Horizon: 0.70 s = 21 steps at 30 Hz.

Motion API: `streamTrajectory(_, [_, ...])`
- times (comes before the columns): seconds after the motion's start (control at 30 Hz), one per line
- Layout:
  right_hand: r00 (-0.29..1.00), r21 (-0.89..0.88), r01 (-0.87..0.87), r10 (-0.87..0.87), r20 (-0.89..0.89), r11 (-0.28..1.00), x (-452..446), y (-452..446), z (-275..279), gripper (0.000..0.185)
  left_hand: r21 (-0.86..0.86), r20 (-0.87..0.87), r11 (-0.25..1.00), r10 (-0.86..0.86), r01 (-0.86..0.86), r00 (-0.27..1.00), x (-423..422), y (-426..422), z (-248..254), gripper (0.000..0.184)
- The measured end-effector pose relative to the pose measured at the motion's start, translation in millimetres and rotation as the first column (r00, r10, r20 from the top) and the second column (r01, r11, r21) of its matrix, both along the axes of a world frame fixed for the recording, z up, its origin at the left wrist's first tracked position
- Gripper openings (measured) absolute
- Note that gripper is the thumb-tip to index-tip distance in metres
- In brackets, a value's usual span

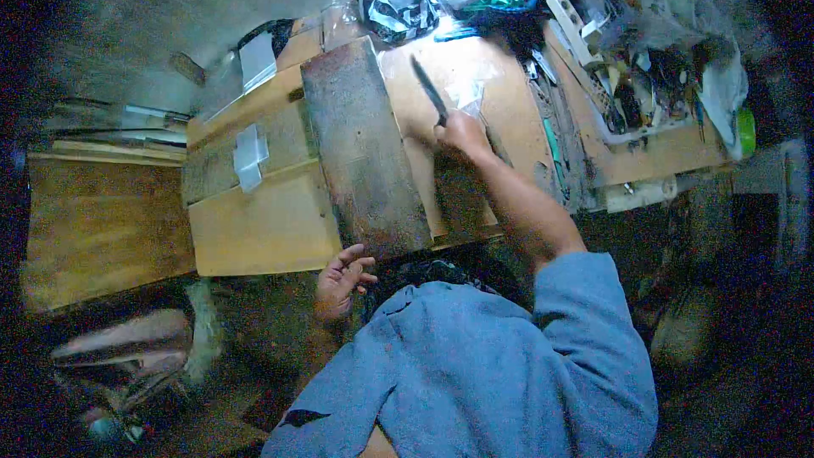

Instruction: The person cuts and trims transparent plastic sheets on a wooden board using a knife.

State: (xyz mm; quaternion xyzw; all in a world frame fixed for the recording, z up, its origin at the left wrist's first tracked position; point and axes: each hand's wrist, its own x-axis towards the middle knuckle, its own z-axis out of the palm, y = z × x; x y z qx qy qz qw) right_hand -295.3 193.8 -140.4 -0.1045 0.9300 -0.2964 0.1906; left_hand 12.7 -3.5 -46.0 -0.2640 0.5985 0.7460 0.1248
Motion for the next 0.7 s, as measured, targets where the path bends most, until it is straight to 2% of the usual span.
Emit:
streamTrajectory(0.03, [0.996, -0.072, 0.061, -0.066, -0.061, 0.996, 4.7, 2.8, 4.4, 0.027, -0.017, -0.005, 1.000, 0.002, -0.002, 1.000, -1.6, 0.4, 2.3, 0.041])
streamTrajectory(0.07, [0.997, -0.069, 0.052, -0.056, -0.061, 0.996, 10.7, 8.9, 9.0, 0.027, -0.014, -0.004, 1.000, 0.011, -0.011, 1.000, -2.9, 1.1, 2.4, 0.041])
streamTrajectory(0.13, [0.925, -0.371, 0.299, -0.173, 0.337, 0.879, 32.9, 19.9, 47.9, 0.024, -0.024, -0.009, 1.000, -0.001, 0.001, 1.000, -5.5, 1.7, 3.1, 0.042])
streamTrajectory(0.17, [0.926, -0.369, 0.296, -0.170, 0.337, 0.881, 44.2, 22.9, 62.8, 0.024, -0.022, -0.009, 1.000, 0.003, -0.003, 1.000, -8.1, 2.4, 3.0, 0.042])
streamTrajectory(0.23, [0.879, -0.553, 0.339, -0.048, 0.474, 0.761, 67.7, 29.0, 89.2, 0.019, -0.041, 0.012, 0.998, -0.044, 0.044, 0.999, -15.3, 5.5, 3.8, 0.045])
streamTrajectory(0.27, [0.879, -0.550, 0.338, -0.048, 0.474, 0.763, 78.8, 30.9, 99.5, 0.019, -0.038, 0.012, 0.998, -0.042, 0.043, 0.999, -20.3, 9.1, 7.8, 0.045])
streamTrajectory(0.33, [0.866, -0.620, 0.285, 0.081, 0.494, 0.731, 100.4, 31.9, 117.5, 0.011, 0.011, -0.060, 1.000, 0.025, -0.024, 0.998, -31.1, 18.3, 23.0, 0.043])
streamTrajectory(0.4, [0.857, -0.566, 0.158, 0.173, 0.486, 0.809, 117.8, 32.4, 135.5, 0.009, 0.076, -0.088, 0.997, 0.022, -0.015, 0.996, -39.0, 22.9, 27.9, 0.043])
streamTrajectory(0.47, [0.939, -0.659, -0.037, 0.252, 0.234, 0.751, 138.1, 28.1, 123.8, 0.006, 0.138, -0.117, 0.990, 0.023, -0.007, 0.993, -44.4, 24.1, 27.6, 0.043])
streamTrajectory(0.53, [0.918, -0.661, -0.060, 0.301, 0.257, 0.748, 150.3, 25.9, 115.4, 0.013, 0.102, -0.171, 0.991, -0.063, 0.082, 0.983, -50.6, 25.1, 29.9, 0.043])
streamTrajectory(0.57, [0.905, -0.635, -0.120, 0.347, 0.245, 0.763, 156.1, 23.6, 115.6, 0.013, 0.085, -0.091, 0.996, -0.021, 0.029, 0.996, -54.0, 29.6, 34.2, 0.039])
streamTrajectory(0.6, [0.890, -0.608, -0.180, 0.392, 0.233, 0.773, 160.4, 21.7, 116.2, 0.014, 0.083, -0.090, 0.996, -0.020, 0.027, 0.996, -53.7, 29.7, 34.3, 0.039])
streamTrajectory(0.63, [0.857, -0.688, -0.108, 0.418, 0.302, 0.718, 163.6, 19.4, 110.9, 0.017, 0.073, -0.066, 0.997, 0.012, -0.008, 0.998, -53.1, 29.2, 34.3, 0.032])
streamTrajectory(0.67, [0.856, -0.690, -0.107, 0.420, 0.303, 0.716, 166.0, 17.0, 113.5, 0.017, 0.062, -0.043, 0.997, 0.045, -0.042, 0.998, -52.5, 28.9, 34.7, 0.026])
streamTrajectory(0.7, [0.854, -0.715, 0.003, 0.371, 0.366, 0.699, 167.8, 11.4, 124.3, 0.019, 0.060, -0.041, 0.997, 0.046, -0.043, 0.998, -52.2, 30.4, 33.3, 0.026])
